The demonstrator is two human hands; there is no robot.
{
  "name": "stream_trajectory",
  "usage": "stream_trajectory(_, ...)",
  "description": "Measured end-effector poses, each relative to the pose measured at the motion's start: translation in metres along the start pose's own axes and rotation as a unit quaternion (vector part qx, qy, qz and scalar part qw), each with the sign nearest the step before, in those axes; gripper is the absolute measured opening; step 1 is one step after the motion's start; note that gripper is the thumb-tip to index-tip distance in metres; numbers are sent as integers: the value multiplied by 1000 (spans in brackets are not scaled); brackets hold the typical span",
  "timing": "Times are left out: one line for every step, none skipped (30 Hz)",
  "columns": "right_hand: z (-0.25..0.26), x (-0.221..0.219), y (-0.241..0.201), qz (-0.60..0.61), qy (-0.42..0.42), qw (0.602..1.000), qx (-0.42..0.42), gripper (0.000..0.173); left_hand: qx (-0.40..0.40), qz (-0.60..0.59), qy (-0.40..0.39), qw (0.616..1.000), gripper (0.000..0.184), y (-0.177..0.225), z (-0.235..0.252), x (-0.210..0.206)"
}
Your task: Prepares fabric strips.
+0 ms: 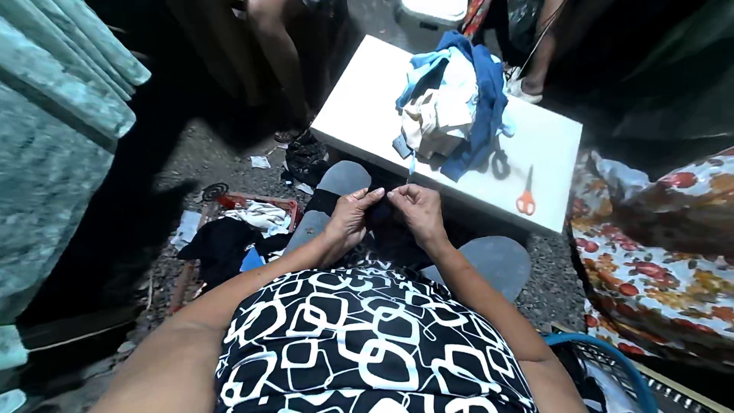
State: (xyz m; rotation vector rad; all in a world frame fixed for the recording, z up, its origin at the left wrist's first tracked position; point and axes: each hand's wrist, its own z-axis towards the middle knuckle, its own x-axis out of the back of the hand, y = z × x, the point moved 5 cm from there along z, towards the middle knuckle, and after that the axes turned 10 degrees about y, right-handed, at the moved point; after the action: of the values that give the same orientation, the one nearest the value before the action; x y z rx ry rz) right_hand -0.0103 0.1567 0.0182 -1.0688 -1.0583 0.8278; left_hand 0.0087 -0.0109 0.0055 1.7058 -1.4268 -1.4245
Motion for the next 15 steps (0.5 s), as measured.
stream_trajectory(-1, 0, 3, 0, 3, 1000, -5, 8, 1, -1, 5, 1000, 20, -2, 2, 1)
stream_trajectory(-3, 1, 6, 2, 7, 1000, -12, 7, 1, 0, 11, 1000, 19, -5, 6, 2)
stream_trajectory(-3, 2, 8, 4, 8, 1000, -19, 7, 0, -4, 17, 1000, 17, -9, 12, 3)
stream_trajectory(-4, 3, 10, 5, 10, 1000, -26, 7, 2, -26, 28, 999, 15, -16, 24, 3)
stream_trajectory(-4, 4, 12, 6, 12, 999, -34, 8, 6, -69, 48, 996, 13, -26, 41, 3)
stream_trajectory(-4, 6, 14, 8, 15, 999, -44, 8, 8, -85, 55, 995, 13, -31, 49, 2)
stream_trajectory(-4, 7, 15, 10, 17, 998, -57, 9, 3, -77, 49, 996, 14, -31, 48, 3)
stream_trajectory(-3, 7, 16, 16, 17, 997, -73, 12, -5, -46, 29, 998, 16, -27, 39, 5)
stream_trajectory(-3, 7, 18, 26, 13, 996, -88, 15, -8, -17, 18, 1000, 16, -18, 25, 5)
stream_trajectory(-3, 7, 20, 44, 8, 994, -101, 17, -5, -3, 15, 1000, 16, -12, 16, 5)
stream_trajectory(-2, 7, 20, 57, 4, 993, -106, 17, -2, 2, 14, 1000, 15, -10, 12, 4)
stream_trajectory(-2, 7, 21, 60, 3, 993, -101, 15, 1, 1, 16, 1000, 14, -10, 12, 4)
stream_trajectory(-1, 7, 21, 52, 1, 995, -89, 13, 0, -4, 16, 1000, 15, -14, 15, 3)
stream_trajectory(-1, 8, 21, 40, 0, 997, -72, 10, -7, -13, 13, 1000, 16, -22, 22, 3)
stream_trajectory(0, 8, 21, 30, 3, 998, -55, 9, -18, -29, 11, 999, 20, -33, 33, 4)
